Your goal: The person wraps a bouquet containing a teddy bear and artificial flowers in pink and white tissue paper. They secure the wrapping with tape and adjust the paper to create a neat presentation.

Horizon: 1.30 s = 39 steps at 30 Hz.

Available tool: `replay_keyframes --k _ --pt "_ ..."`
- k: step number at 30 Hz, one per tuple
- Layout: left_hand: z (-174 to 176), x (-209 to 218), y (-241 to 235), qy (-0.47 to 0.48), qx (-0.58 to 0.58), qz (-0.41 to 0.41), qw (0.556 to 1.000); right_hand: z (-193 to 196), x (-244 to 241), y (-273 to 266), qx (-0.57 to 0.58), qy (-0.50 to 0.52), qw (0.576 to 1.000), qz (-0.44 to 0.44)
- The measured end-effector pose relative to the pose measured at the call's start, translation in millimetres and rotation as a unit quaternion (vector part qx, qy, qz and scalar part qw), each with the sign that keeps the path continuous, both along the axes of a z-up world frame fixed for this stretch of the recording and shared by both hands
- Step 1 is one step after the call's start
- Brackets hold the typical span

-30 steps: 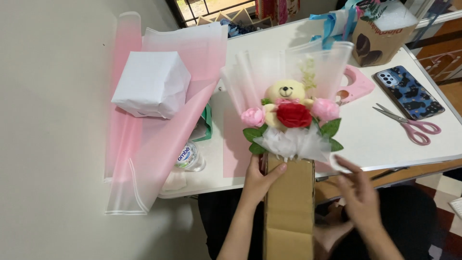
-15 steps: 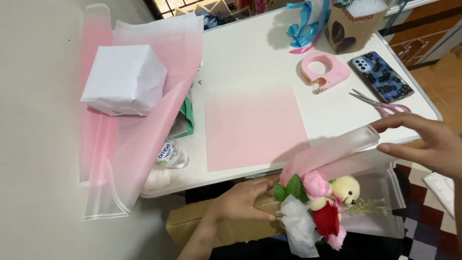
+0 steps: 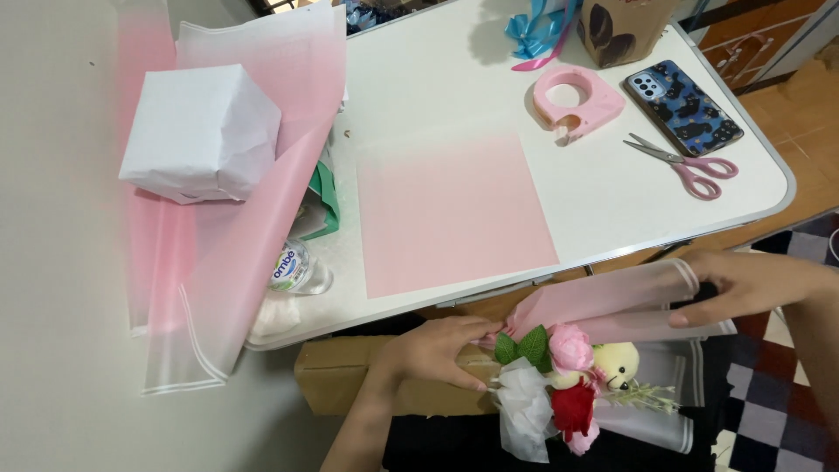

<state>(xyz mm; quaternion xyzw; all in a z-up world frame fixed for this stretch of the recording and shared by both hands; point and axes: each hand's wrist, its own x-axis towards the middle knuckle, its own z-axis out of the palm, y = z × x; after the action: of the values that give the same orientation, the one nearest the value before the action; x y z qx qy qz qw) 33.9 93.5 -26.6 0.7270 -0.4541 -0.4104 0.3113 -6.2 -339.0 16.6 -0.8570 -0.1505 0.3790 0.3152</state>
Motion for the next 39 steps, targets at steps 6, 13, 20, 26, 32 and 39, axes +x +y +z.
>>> replay_keyframes --k 6,13,20,26,32,39 --pt "-5.1 2.6 1.1 0.013 0.018 -0.018 1.0 -9.4 -4.7 22.3 0.196 0.096 0.976 0.025" --pt "-10.4 0.8 4.4 0.007 0.0 -0.032 0.999 -30.6 -14.9 5.6 0.088 0.157 0.983 -0.027" --pt "-25.8 -0.9 7.6 -0.017 -0.026 -0.031 0.999 -47.2 -21.3 -16.2 0.023 0.12 0.988 -0.092" --pt "9.8 -20.0 8.5 -0.179 0.003 0.005 0.984 -50.4 -46.2 -41.1 -0.168 -0.303 0.864 -0.364" --pt "17.5 -19.7 -7.1 -0.149 0.097 0.02 0.984 39.8 -59.1 80.5 -0.108 -0.687 0.718 -0.026" --pt "36.9 -28.5 -16.8 -0.115 0.129 0.021 0.985 29.4 -48.6 95.8 -0.108 -0.612 0.775 0.11"
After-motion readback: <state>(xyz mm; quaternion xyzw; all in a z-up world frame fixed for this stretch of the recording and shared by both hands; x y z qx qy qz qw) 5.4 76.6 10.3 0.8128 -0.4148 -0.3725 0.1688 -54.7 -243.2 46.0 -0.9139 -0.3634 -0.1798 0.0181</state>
